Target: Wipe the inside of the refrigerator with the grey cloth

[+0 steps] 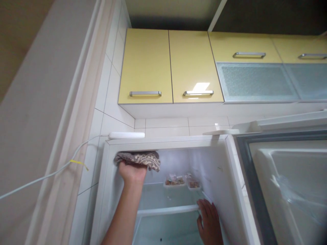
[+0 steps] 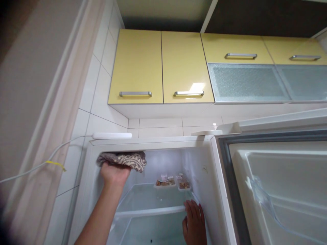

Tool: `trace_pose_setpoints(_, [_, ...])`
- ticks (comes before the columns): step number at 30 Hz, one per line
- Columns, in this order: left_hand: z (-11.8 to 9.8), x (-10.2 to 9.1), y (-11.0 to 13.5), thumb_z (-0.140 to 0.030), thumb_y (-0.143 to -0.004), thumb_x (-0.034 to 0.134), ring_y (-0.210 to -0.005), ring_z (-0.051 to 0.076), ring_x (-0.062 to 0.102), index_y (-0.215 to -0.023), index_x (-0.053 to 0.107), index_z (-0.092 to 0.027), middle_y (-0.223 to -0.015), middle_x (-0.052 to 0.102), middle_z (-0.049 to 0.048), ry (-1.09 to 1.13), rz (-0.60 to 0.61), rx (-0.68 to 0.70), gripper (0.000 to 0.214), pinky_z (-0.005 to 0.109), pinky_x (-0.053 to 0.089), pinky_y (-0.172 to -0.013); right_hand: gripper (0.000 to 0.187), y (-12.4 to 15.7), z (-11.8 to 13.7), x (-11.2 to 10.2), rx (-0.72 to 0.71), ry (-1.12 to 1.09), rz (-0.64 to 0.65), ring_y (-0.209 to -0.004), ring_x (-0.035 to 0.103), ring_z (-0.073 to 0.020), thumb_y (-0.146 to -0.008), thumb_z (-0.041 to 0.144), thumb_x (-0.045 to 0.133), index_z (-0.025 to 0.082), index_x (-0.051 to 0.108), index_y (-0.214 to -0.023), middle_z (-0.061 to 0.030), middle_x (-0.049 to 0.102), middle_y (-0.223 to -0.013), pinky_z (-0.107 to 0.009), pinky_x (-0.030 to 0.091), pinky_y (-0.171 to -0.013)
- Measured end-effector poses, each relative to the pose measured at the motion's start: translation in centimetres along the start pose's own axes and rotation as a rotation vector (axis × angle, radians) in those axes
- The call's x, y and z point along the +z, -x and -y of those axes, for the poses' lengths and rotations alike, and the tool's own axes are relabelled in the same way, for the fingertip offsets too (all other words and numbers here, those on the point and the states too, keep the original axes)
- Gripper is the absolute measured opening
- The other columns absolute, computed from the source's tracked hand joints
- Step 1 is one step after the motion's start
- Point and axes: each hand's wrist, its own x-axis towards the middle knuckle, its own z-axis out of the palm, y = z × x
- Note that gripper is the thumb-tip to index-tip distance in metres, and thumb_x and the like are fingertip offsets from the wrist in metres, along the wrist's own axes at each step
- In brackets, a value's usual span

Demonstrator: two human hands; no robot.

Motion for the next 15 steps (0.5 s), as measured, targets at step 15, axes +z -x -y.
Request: trace_pose_setpoints(15, [-4.8, -7.1, 15.6, -0.066, -0.079, 0.046, -0.132, 0.035, 0.06, -0.124, 0.057, -0.067, -0.133, 0.071, -0.0082, -0.102, -0.337, -0.386, 0.046, 0.071, 0.054, -0.096, 0.052, 0.0, 1.5, -2.4, 0.275, -0.242, 0.177, -0.133, 0.057, -0.0286, -0.082, 0.011, 0.047, 0.022, 0.061, -0.132, -0.0096, 0.067, -0.136, -0.051, 0.045, -0.111])
